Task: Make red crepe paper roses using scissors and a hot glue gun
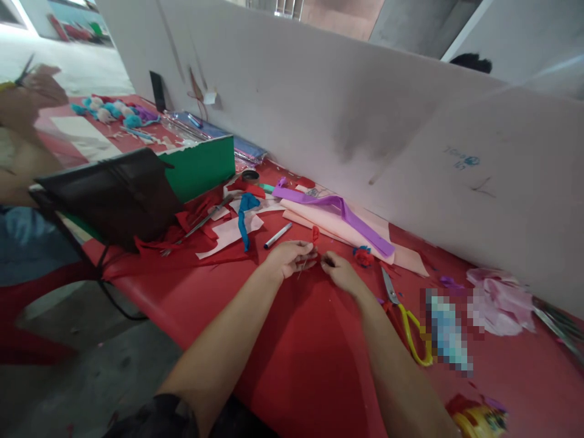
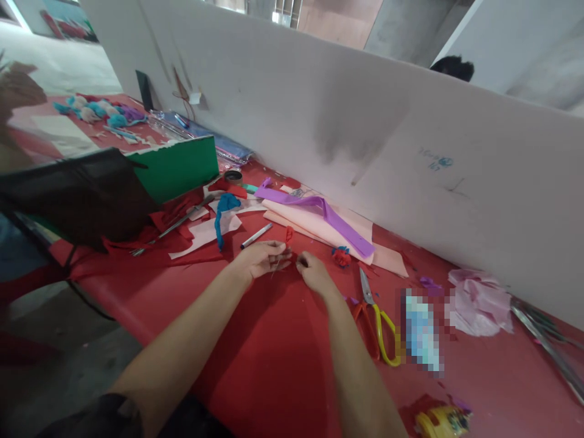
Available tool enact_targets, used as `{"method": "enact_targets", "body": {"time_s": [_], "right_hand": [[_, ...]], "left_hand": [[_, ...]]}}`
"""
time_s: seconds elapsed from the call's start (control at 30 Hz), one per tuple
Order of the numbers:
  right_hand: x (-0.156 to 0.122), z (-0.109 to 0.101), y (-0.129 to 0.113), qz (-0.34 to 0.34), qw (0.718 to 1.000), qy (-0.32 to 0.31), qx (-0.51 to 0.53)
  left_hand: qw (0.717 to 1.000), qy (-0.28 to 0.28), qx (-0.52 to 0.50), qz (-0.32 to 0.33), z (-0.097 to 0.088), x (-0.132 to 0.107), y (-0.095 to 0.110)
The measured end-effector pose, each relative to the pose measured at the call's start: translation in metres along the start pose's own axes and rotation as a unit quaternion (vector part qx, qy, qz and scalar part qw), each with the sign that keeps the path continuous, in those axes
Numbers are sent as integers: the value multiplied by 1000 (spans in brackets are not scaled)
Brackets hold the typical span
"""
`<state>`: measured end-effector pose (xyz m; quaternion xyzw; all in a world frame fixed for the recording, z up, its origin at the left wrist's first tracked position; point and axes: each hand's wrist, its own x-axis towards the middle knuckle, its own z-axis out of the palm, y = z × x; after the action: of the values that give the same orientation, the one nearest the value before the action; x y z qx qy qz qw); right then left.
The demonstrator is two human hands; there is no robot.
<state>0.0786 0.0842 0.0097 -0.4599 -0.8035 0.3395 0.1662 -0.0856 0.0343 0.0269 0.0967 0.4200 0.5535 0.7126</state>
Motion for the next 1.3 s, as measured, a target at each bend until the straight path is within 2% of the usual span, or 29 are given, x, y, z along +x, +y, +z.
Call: {"method": "enact_targets", "body": {"time_s": [0.13, 0.27, 0.53, 0.67, 0.73, 0.9, 1.13, 1.3], "right_hand": [[-1, -3, 7, 0, 996, 12, 89], [-7, -6, 12, -3, 985, 50, 167], [-17, -15, 18, 19, 944, 145, 296], [-33, -23, 10, 14, 923, 175, 341], [-45, -22, 2, 12, 919, 167, 357], [-74, -10, -11, 21, 915, 147, 374], [-95, -11, 4, 54, 901, 199, 382], [-103, -17, 10, 66, 900, 201, 381]], "left_hand": [[1000, -3, 4, -8, 2, 5, -7], [1000, 3, 5, -16, -1, 10, -10], [1000, 3, 6, -19, -5, 12, -9], [1000, -6, 5, 9, -1, 7, -5], [999, -42, -4, 8, 4, 0, -4], [976, -207, -23, -58, 15, -18, -10], [968, -245, 9, -53, 15, -16, -20], [967, -243, 29, -70, 15, -15, -22]]}}
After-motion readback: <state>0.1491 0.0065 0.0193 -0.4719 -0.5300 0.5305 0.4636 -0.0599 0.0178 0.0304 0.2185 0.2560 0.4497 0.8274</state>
